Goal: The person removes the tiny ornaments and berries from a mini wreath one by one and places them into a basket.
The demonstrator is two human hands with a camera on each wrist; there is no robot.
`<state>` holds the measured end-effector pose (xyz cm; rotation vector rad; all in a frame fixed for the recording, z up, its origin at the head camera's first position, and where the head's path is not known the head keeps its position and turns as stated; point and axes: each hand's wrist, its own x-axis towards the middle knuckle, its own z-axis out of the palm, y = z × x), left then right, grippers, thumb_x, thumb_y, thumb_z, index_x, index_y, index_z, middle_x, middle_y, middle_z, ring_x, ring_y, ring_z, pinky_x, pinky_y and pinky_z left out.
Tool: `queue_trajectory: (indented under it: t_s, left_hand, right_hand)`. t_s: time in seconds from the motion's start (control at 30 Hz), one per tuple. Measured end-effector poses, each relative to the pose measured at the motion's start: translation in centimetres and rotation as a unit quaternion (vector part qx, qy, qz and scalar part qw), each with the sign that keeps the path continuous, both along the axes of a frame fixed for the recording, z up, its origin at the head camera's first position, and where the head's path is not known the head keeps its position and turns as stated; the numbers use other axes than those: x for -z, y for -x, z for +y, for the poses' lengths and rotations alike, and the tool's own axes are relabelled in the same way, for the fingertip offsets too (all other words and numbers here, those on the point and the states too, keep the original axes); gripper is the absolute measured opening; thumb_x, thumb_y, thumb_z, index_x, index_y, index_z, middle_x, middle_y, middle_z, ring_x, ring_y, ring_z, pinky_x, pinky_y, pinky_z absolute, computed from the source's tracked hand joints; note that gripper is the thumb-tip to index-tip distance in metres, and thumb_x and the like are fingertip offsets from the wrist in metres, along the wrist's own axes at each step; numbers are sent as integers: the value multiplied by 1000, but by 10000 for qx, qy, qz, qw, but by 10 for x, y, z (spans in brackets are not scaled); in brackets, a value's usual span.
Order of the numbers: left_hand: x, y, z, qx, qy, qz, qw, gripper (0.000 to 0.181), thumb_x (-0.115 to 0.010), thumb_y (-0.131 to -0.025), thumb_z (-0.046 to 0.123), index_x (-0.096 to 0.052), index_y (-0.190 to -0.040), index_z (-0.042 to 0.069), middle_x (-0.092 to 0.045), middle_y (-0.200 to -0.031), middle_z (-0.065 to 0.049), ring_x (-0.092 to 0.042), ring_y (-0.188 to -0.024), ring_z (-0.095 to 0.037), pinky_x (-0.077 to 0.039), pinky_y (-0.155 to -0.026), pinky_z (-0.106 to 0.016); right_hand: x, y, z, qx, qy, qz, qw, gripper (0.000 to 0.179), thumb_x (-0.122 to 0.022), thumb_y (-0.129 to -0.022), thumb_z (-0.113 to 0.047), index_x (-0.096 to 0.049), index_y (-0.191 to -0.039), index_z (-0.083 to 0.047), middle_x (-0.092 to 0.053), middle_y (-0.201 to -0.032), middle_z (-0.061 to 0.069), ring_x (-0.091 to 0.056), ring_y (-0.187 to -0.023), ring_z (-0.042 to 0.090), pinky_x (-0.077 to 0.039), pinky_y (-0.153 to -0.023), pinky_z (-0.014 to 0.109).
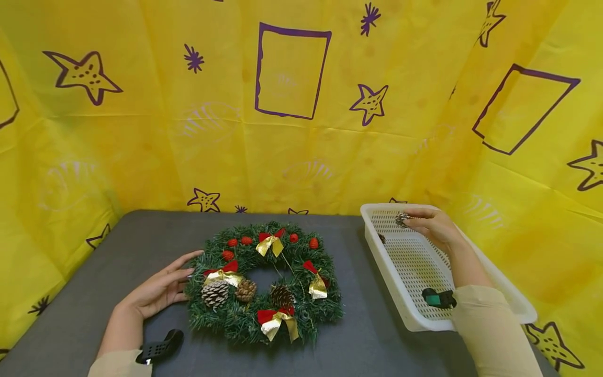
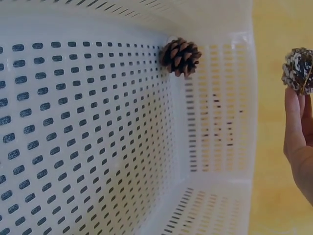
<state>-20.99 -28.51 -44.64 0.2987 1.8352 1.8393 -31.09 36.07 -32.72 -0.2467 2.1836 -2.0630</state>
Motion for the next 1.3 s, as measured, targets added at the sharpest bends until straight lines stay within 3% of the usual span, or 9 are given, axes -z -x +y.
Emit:
queue_trajectory:
  t_s: [0.13,0.3,0.43,0.53,0.6,0.63,0.73,0.8,1.3]
  left_hand:
    - [-1,-1,1,-2,-51,-18,10000,60,-32,-110,31,1,-159,38,35,-160,-16,12,-149,-49,-32,-112,-65]
    - [-1,0,1,6,95,65,9999,59,-31,-110,32,0,-159,38,31,-162,-16,0,-151,-44,-38,-110,-59]
    - [0,1,0,77,24,97,9999,59,-31,-110,31,1,-159,38,33,-161,-17,-27,-150,-27,-41,-109,-56]
    - [1,2,-1,124,26,148,9998,59,-31,-110,31,0,-159,38,33,-161,-17,-45,-130,2,-43,-108,-53]
    - [1,3,-1,114,66,157,9998,59,-31,-110,31,1,-159,38,32,-161,-17,-42,-134,-2,-42,-109,-55]
    - [1,3,-1,105,47,135,9998,59,-31,-110,31,1,-159,38,32,-161,-17,-40,-140,-11,-40,-110,-56]
    - [1,1,0,44,36,48,10000,60,-31,-110,32,2,-159,38,34,-160,-16,-9,-153,-42,-32,-112,-64]
    - [1,0,0,11,-32,-20,10000,60,-31,-110,32,3,-159,38,36,-160,-16,9,-149,-49,-28,-113,-68]
    - [0,-1,1,-65,-40,-32,10000,60,-32,-110,31,1,-159,38,35,-160,-15,11,-149,-49,-29,-112,-67]
  right_hand:
    - [1,1,0,129,-44,-21,9999,24,-65,-92,2,-72,-111,-11,-68,-102,-11,-68,-93,2,-55,-83,16]
    - [0,0,1,359,-174,-146,9991,35,-65,-93,1,-61,-127,1,-69,-98,-13,-68,-90,0,-55,-83,15]
    - [-1,0,1,565,-358,-269,9974,56,-66,-92,-1,-44,-143,9,-67,-97,-16,-66,-89,-4,-54,-84,14]
    - [-1,-1,2,757,-307,-355,9960,60,-68,-91,-2,-43,-144,7,-67,-95,-18,-66,-88,-6,-54,-83,14]
    - [-1,-2,3,864,-144,-402,9953,47,-69,-91,-1,-55,-136,0,-68,-93,-17,-67,-86,-4,-54,-83,14]
    - [-1,-3,3,905,-48,-416,9950,40,-68,-91,0,-61,-130,-4,-69,-92,-17,-68,-85,-3,-55,-82,14]
    - [0,-3,3,965,169,-411,9943,24,-68,-90,2,-72,-108,-14,-71,-90,-15,-69,-84,-2,-55,-80,15]
    - [2,-2,3,994,246,-387,9940,23,-67,-91,2,-73,-101,-17,-71,-89,-15,-70,-83,-1,-55,-80,15]
    - [-2,-6,3,1300,890,-388,9867,27,-60,-93,6,-73,-90,-17,-69,-84,-15,-68,-80,-3,-55,-78,14]
